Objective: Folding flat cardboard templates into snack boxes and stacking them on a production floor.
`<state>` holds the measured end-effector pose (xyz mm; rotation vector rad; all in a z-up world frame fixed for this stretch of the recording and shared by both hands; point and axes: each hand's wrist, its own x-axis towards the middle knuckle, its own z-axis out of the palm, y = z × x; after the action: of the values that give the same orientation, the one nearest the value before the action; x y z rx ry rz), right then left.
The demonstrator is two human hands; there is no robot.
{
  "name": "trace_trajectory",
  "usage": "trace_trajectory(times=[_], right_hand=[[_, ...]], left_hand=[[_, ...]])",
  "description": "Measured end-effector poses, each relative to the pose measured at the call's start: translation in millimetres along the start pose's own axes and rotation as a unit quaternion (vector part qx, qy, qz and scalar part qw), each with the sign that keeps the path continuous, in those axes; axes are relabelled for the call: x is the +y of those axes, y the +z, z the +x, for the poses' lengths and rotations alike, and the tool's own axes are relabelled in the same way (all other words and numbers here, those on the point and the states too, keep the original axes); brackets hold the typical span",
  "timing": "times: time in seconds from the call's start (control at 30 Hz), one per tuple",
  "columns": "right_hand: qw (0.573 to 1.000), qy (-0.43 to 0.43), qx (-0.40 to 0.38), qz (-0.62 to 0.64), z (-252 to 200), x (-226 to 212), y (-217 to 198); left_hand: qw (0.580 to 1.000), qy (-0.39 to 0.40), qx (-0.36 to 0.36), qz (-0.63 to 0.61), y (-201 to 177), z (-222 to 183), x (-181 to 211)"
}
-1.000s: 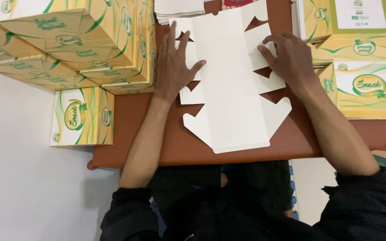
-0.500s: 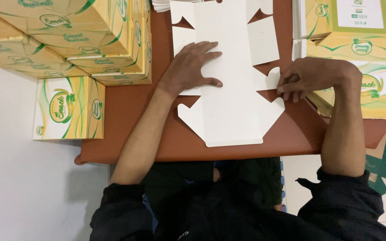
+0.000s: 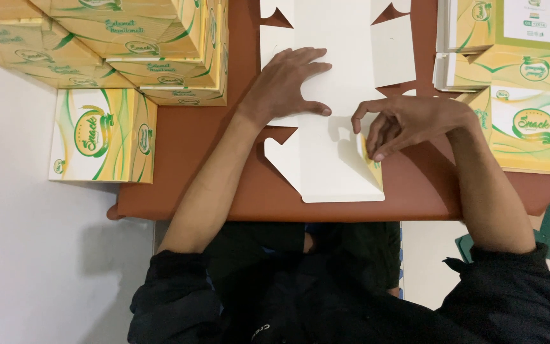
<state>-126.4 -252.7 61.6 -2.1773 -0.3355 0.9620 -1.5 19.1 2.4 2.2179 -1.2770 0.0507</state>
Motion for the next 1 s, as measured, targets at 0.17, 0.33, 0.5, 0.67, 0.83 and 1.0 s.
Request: trace_trajectory(times=[0.17, 0.33, 0.5, 0.67, 0.83, 1.0], right_hand=[[1.000, 0.005, 0.002, 0.013, 9.8, -2.0, 9.1], [0.999, 0.026, -0.001, -0.019, 15.3, -13.0, 16.9], [0.988, 0.048, 0.012, -0.146, 18.1, -22.7, 22.9], [0.987, 0.048, 0.009, -0.155, 17.5, -28.4, 25.6], [0.979, -0.043, 0.066, -0.189, 31.4, -12.7, 36.4], [0.856, -0.314, 0.234, -0.338, 61.4, 10.5, 63.7]], left_hand=[[1.000, 0.013, -0.001, 0.009, 4.6, 0.0, -5.2], [1.000, 0.005, -0.012, 0.018, 4.5, 1.3, -3.9], [1.000, 0.002, -0.014, 0.015, 3.2, 2.4, -3.3], [1.000, -0.001, -0.017, 0.013, 3.6, 1.9, -1.9], [0.999, -0.005, -0.034, 0.015, -13.9, 5.8, 9.7], [0.986, -0.074, -0.150, -0.018, -34.4, 8.2, 23.6]])
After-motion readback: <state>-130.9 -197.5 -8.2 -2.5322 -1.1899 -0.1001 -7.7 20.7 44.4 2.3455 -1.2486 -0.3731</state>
